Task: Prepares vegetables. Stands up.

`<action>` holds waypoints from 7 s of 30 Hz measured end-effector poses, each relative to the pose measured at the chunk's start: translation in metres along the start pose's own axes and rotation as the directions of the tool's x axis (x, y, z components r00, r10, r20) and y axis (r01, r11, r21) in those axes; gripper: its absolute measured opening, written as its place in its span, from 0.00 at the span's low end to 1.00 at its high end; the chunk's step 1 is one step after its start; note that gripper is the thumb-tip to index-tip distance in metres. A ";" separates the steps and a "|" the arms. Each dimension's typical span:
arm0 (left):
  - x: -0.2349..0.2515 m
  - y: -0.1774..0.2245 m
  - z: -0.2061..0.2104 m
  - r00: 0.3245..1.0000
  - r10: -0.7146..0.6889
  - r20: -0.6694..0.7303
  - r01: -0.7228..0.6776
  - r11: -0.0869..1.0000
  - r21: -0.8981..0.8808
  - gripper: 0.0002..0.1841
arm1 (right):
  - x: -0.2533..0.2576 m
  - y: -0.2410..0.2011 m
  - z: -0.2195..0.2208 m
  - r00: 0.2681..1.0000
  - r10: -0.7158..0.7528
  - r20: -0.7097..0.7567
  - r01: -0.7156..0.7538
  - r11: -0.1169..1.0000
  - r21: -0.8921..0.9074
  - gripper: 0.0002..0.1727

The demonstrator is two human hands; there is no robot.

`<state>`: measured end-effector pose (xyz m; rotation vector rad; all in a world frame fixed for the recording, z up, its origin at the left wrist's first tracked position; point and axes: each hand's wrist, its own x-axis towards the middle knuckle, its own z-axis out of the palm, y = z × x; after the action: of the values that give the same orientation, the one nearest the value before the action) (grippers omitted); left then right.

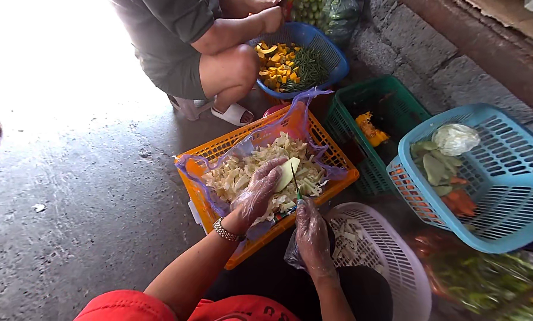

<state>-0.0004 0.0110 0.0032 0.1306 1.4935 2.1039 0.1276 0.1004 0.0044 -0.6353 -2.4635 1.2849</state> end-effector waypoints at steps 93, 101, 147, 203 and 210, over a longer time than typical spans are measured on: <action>0.010 -0.002 0.006 0.990 -0.037 -0.139 0.058 0.987 0.152 0.14 | 0.013 -0.014 -0.013 0.957 0.127 0.261 -0.158 0.982 0.100 0.23; 0.010 -0.004 0.010 0.984 -0.056 -0.167 0.082 0.985 0.153 0.14 | -0.013 -0.006 -0.006 0.990 0.031 0.139 -0.037 0.998 0.042 0.22; 0.027 -0.011 -0.028 0.993 0.037 -0.112 0.044 0.765 0.643 0.20 | -0.005 0.037 -0.022 0.995 0.085 -0.043 -0.058 0.900 0.433 0.30; -0.011 -0.007 0.029 0.850 -0.043 0.524 0.053 0.999 -0.005 0.19 | -0.033 0.026 -0.065 0.968 -0.163 -0.191 0.182 0.980 0.083 0.29; -0.027 -0.008 0.054 0.849 -0.071 0.524 0.121 0.991 -0.063 0.16 | -0.039 0.033 -0.056 0.922 -0.242 -0.303 0.228 0.970 -0.082 0.27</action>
<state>0.0464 0.0449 0.0222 0.5370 1.0475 1.8512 0.1944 0.1366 0.0068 -0.4898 -2.2323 0.9587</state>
